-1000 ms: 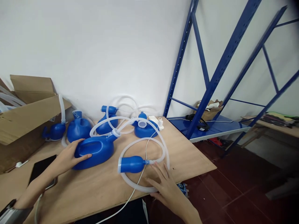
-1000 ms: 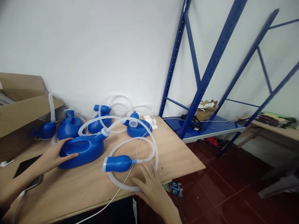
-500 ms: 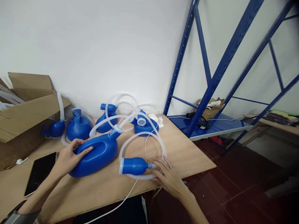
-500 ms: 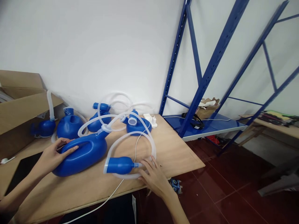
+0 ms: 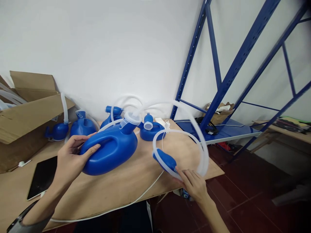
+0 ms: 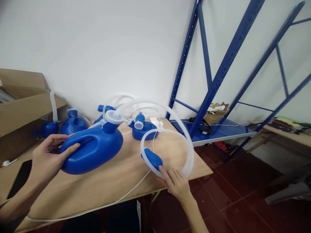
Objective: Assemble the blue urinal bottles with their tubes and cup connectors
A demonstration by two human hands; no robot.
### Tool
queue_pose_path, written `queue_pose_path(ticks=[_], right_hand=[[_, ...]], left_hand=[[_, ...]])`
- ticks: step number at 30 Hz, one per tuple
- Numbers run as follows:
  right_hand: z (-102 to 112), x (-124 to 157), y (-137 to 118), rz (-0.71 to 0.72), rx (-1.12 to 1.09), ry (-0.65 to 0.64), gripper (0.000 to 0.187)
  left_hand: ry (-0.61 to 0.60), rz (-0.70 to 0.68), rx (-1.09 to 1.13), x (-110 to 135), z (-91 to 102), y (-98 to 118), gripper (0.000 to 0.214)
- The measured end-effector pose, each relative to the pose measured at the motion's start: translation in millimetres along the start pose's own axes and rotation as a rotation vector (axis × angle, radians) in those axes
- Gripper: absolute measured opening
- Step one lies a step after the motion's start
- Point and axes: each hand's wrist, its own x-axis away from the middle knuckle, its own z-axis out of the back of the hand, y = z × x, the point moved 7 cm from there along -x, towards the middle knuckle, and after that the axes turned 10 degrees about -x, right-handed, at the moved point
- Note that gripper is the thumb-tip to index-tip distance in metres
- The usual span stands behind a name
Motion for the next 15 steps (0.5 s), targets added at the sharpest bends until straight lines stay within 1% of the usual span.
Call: queue_pose_path(ticks=[2, 4, 6, 9, 12, 15], right_hand=[[7, 9, 7, -0.026, 0.014, 0.023, 0.039], [10, 17, 16, -0.066, -0.001, 0.015, 0.034], [9, 21, 28, -0.108, -0.012, -0.003, 0.03], [8, 22, 48, -0.148, 0.012, 0.009, 0.028], [8, 22, 62, -0.168, 0.017, 0.045, 0.027], [7, 26, 64, -0.227, -0.062, 0.045, 0.033]], left_hand=[[-0.029, -0.024, 0.024, 4, -6.6, 10, 0.041], [-0.074, -0.028, 0.052, 7, -18.1, 19, 0.044], [-0.128, -0.012, 0.073, 10, -34.7, 27, 0.045], [-0.157, -0.012, 0.062, 14, -62.3, 42, 0.048], [-0.169, -0.075, 0.047, 16, -88.0, 56, 0.046], [-0.211, -0.133, 0.042, 18, -106.7, 62, 0.041]])
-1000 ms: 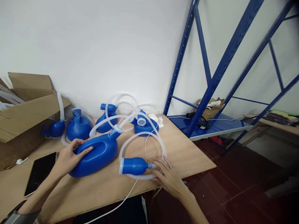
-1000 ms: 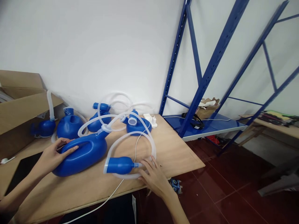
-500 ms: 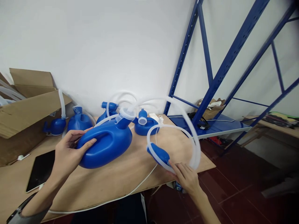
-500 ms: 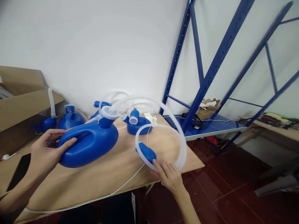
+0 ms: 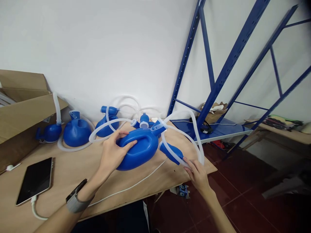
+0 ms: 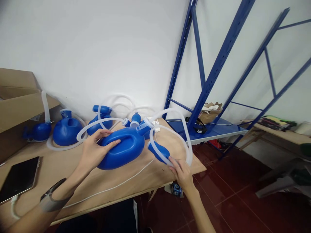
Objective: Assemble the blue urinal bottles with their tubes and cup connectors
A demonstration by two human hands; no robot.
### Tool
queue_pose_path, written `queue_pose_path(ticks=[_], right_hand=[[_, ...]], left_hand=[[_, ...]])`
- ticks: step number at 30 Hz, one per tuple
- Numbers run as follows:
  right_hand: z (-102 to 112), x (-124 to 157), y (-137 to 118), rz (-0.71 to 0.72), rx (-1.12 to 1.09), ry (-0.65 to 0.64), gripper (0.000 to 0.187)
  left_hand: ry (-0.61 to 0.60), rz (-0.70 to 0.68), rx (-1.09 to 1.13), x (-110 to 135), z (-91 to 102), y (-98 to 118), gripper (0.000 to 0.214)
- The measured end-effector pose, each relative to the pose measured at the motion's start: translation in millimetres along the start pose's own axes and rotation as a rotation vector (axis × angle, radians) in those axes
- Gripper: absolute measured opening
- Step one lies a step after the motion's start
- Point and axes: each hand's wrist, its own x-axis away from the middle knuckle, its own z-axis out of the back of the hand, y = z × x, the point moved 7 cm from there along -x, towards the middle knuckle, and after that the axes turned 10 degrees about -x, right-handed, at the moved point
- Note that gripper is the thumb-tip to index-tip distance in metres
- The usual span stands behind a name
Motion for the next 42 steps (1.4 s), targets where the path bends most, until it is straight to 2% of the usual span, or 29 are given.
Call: queue_pose_path(ticks=[6, 11, 14, 17, 21, 28, 32, 35, 38, 42], right_hand=[[2, 5, -1, -0.097, -0.039, -0.007, 0.038], [11, -6, 19, -0.273, -0.156, 0.157, 0.033], [2, -10, 15, -0.315, -0.261, 0.156, 0.031], [-17, -10, 0, -0.321, -0.343, 0.114, 0.033], [-42, -17, -21, -0.307, -0.433, 0.135, 0.035], [-84, -49, -46, -0.32, -0.575, 0.091, 0.045], [-105, -68, -54, -0.342, -0.614, 0.145, 0.046], [-122, -89, -55, -0.348, -0.634, 0.136, 0.045], [-126, -109, -57, -0.337, -0.642, 0.15, 0.044], [-102, -112, -62, -0.389, -0.57, 0.341, 0.037]], left_hand=[[-0.066, 0.018, -0.039, 4, -12.6, -18, 0.039], [-0.081, 0.004, -0.055, 6, -13.4, -24, 0.036], [-0.074, 0.005, -0.048, 6, -11.7, -26, 0.037], [-0.02, 0.039, -0.034, 8, -4.9, -29, 0.04], [0.004, 0.074, -0.034, 12, 3.7, -34, 0.04], [0.099, 0.087, -0.083, 9, 31.9, -44, 0.04], [0.156, 0.109, -0.085, 12, 53.3, -49, 0.041], [0.151, 0.097, -0.108, 17, 64.9, -53, 0.039], [0.152, 0.076, -0.155, 18, 73.3, -58, 0.04], [0.181, 0.119, -0.107, 19, 74.0, -62, 0.044]])
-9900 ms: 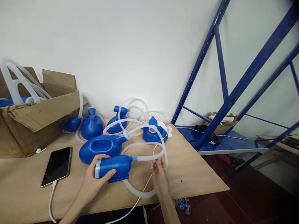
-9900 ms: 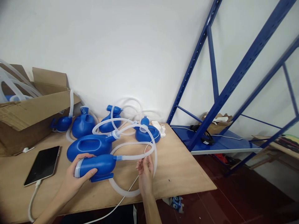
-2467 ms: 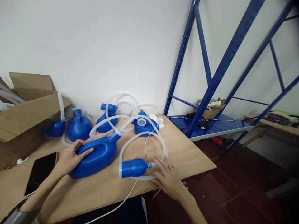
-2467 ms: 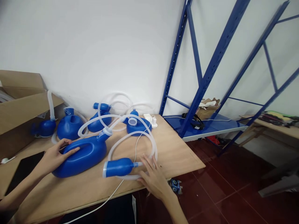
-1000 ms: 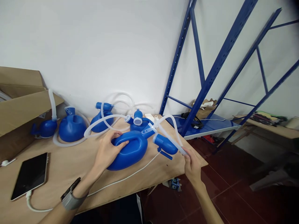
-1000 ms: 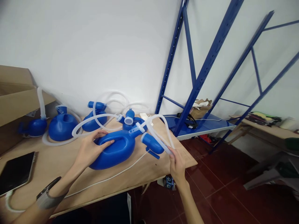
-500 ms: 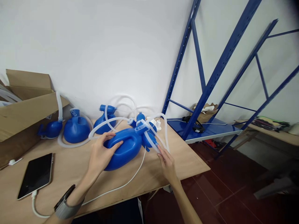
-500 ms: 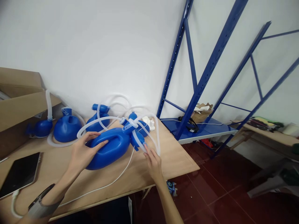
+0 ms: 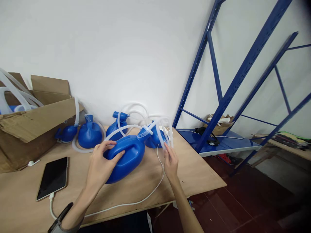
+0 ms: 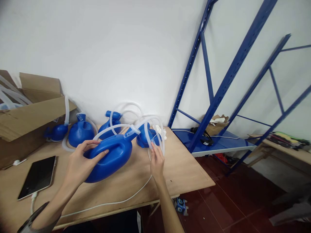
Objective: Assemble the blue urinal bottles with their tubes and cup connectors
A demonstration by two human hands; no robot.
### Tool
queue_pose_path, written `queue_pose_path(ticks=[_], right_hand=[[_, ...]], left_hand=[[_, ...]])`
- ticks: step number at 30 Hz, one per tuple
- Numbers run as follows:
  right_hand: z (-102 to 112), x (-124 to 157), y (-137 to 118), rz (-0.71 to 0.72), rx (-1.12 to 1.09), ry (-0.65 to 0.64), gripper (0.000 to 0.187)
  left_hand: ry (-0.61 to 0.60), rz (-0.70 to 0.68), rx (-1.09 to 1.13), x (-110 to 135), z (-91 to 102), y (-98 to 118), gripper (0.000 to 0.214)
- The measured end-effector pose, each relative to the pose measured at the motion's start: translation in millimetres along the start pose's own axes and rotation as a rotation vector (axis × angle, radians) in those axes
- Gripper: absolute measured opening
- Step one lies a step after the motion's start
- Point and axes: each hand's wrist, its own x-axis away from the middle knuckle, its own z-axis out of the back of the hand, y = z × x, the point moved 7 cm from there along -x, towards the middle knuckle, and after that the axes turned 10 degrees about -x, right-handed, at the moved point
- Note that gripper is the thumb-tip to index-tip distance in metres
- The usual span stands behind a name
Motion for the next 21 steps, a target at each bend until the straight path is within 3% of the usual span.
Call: queue_pose_path(ticks=[2, 5, 7, 9, 12, 14, 17, 21], right_hand=[[18, 5, -14, 0.023, 0.047, 0.13, 0.035], [49, 10, -38, 0.132, 0.177, 0.262, 0.033], [70, 2, -45, 0.203, 0.274, 0.278, 0.029], [92, -14, -35, 0.167, 0.303, 0.261, 0.028], [124, -46, 14, -0.061, 0.233, 0.198, 0.037], [136, -62, 56, -0.216, 0.17, 0.083, 0.046], [139, -70, 117, -0.393, 0.172, -0.1, 0.057], [129, -63, 171, -0.462, 0.207, -0.199, 0.06]], left_hand=[[0.021, -0.009, 0.091, 7, -6.8, 12, 0.043], [0.039, -0.103, 0.206, 25, -30.1, 52, 0.033], [0.001, -0.144, 0.265, 39, -58.0, 82, 0.029], [-0.086, -0.132, 0.372, 51, -95.9, 107, 0.028], [-0.25, -0.036, 0.456, 67, -163.8, 129, 0.034], [-0.357, -0.006, 0.407, 76, -209.0, 137, 0.04], [-0.444, -0.011, 0.363, 85, -264.3, 139, 0.047], [-0.538, -0.019, 0.286, 86, -318.9, 132, 0.055]])
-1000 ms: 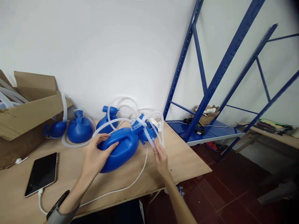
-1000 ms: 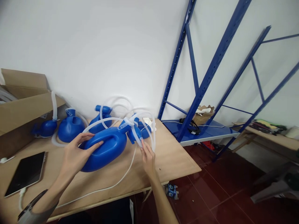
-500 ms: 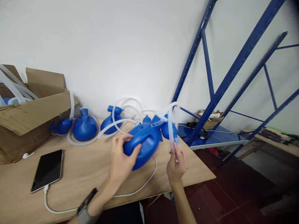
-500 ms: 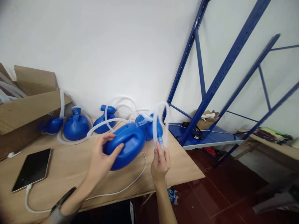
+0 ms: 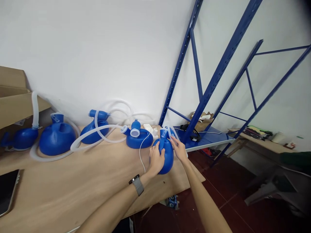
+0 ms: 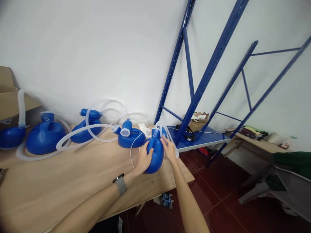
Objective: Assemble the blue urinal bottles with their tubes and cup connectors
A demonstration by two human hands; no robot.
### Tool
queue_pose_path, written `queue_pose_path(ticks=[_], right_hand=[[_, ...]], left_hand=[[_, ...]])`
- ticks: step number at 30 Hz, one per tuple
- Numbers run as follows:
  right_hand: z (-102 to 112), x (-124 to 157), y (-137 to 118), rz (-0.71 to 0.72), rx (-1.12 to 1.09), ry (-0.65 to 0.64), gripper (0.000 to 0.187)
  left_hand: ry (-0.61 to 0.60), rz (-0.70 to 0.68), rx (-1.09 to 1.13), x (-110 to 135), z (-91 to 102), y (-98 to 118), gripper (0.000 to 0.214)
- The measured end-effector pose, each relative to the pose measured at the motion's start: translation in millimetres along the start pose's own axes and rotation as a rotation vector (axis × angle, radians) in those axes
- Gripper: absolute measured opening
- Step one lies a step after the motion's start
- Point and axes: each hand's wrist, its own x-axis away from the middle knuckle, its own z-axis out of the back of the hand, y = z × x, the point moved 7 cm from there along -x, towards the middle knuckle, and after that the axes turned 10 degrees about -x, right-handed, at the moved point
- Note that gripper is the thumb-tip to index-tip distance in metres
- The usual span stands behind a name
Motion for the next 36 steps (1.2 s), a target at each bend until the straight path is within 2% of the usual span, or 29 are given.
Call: queue_pose_path(ticks=[3, 7, 9, 11, 13, 15, 18, 20, 21, 23, 26, 29, 31, 33, 36], right_hand=[[-18, -14, 22, -0.022, 0.049, -0.012, 0.058], [-36, -43, 43, -0.118, 0.159, -0.016, 0.056], [-39, -56, 49, -0.176, 0.214, -0.016, 0.056], [-36, -65, 50, -0.215, 0.262, -0.008, 0.056], [-26, -69, 47, -0.223, 0.298, 0.007, 0.057], [-9, -67, 38, -0.177, 0.328, 0.025, 0.058], [11, -58, 9, 0.044, 0.373, 0.05, 0.06], [7, -49, -18, 0.197, 0.313, -0.011, 0.06], [-2, -44, -32, 0.245, 0.26, -0.066, 0.059], [-35, -35, -62, 0.277, 0.15, -0.195, 0.054], [-106, -26, -103, 0.195, 0.062, -0.342, 0.06], [-173, -23, -124, 0.033, 0.13, -0.361, 0.089], [-200, -23, -129, -0.025, 0.182, -0.312, 0.098], [-214, -25, -129, -0.005, 0.192, -0.23, 0.085], [-210, -29, -124, 0.113, 0.097, -0.08, 0.061]], left_hand=[[-0.074, -0.013, -0.069, -23, -20.8, -10, 0.061], [-0.207, -0.11, -0.145, -53, -39.9, -11, 0.067], [-0.289, -0.181, -0.167, -63, -42.4, -10, 0.069], [-0.353, -0.258, -0.177, -66, -34.2, -9, 0.068], [-0.383, -0.326, -0.184, -62, -12.3, -12, 0.059], [-0.383, -0.367, -0.2, -54, 22.8, -18, 0.044], [-0.334, -0.358, -0.251, -36, 93.6, -35, 0.03], [-0.246, -0.304, -0.292, -26, 148.1, -49, 0.032], [-0.198, -0.269, -0.314, -21, 174.9, -57, 0.033], [-0.087, -0.192, -0.363, -14, 224.9, -74, 0.035], [0.028, -0.085, -0.41, -1, 280.4, -101, 0.04], [0.083, -0.026, -0.452, 18, 310.7, -127, 0.042], [0.096, -0.003, -0.481, 32, 320.4, -142, 0.041], [0.097, 0.017, -0.501, 47, 324.6, -155, 0.039], [0.087, 0.04, -0.511, 61, 324.6, -169, 0.038]])
